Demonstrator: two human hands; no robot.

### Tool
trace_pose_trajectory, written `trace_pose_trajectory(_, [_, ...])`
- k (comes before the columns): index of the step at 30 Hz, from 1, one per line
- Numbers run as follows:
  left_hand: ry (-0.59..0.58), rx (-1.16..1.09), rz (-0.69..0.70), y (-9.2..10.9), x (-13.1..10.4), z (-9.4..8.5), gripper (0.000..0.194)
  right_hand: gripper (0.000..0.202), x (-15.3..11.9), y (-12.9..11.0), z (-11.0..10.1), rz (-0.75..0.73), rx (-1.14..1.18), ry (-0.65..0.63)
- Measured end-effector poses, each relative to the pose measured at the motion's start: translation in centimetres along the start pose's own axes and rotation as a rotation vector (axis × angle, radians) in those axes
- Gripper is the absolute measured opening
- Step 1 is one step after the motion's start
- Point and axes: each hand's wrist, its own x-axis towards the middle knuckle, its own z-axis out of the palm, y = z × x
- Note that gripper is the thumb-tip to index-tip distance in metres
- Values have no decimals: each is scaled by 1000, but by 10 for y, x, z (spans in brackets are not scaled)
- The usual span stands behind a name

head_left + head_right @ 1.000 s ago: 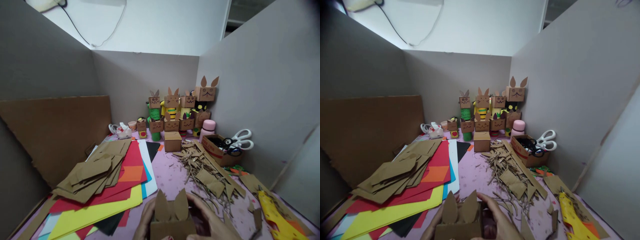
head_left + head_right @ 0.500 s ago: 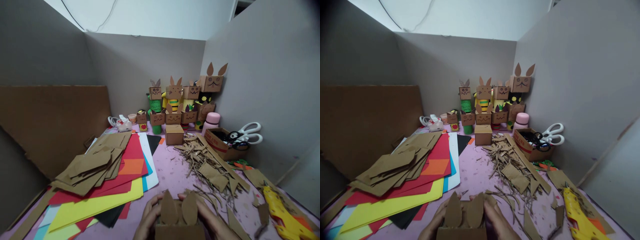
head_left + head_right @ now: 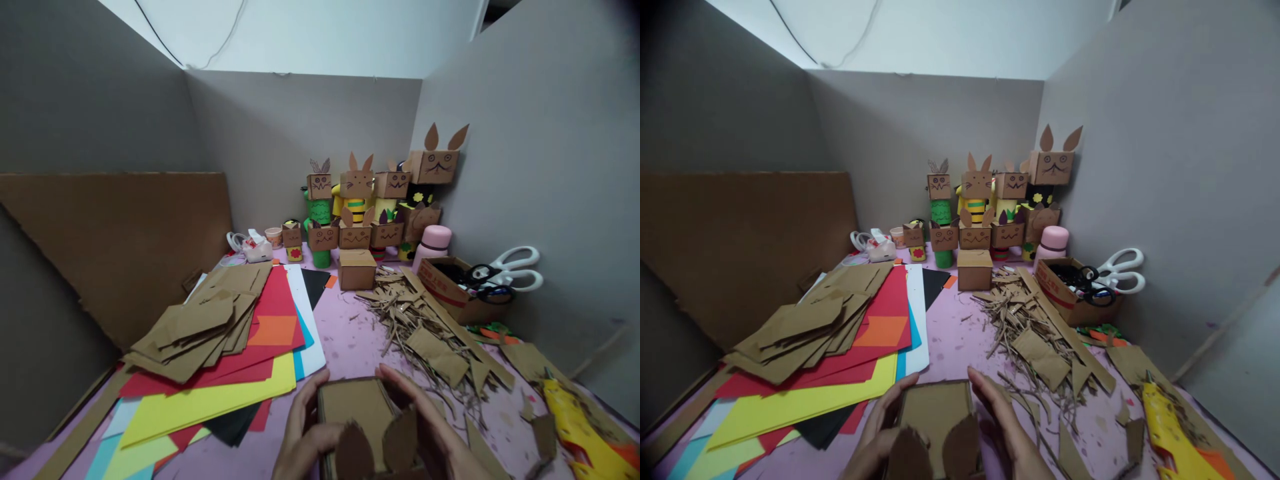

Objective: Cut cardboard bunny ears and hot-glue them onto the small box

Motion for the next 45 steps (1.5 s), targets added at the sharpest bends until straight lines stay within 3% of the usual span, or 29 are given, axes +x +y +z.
trace_pose_trajectory(3, [25,-91,-69,-1,2,-1,47,81,1,-2,-3,-57,-97,-7])
trace_pose_trajectory(6, [63,-35,16,-4,5,-7,30,80,3,-6,-6,-50,-166,-2])
trace_pose_trajectory(9, [78,18,79,-10,9,-13,33,87,7,-5,-8,-53,-129,-14])
trace_pose_trajectory(14, [-44,33,199,-21,2,-11,71,91,6,5,-6,-53,-89,14])
trace_pose_trajectory(17, [-73,-20,193,-19,-4,-4,96,93,3,5,-4,-28,-54,2])
trace_pose_trajectory(20, [-65,-55,157,-13,-3,0,105,101,2,-3,-1,20,-8,-20])
trace_pose_trajectory(27, [-122,-78,114,-18,5,-1,104,106,7,-15,8,52,158,125])
trace_pose_trajectory(32, [-165,-100,92,-27,4,-2,100,94,9,-8,3,37,124,146])
trace_pose_trajectory(41, [-106,-83,124,-15,6,-2,79,88,9,-10,0,9,5,122])
trace_pose_trajectory(45, [-116,-113,110,-15,6,-3,71,77,9,-10,2,40,62,129])
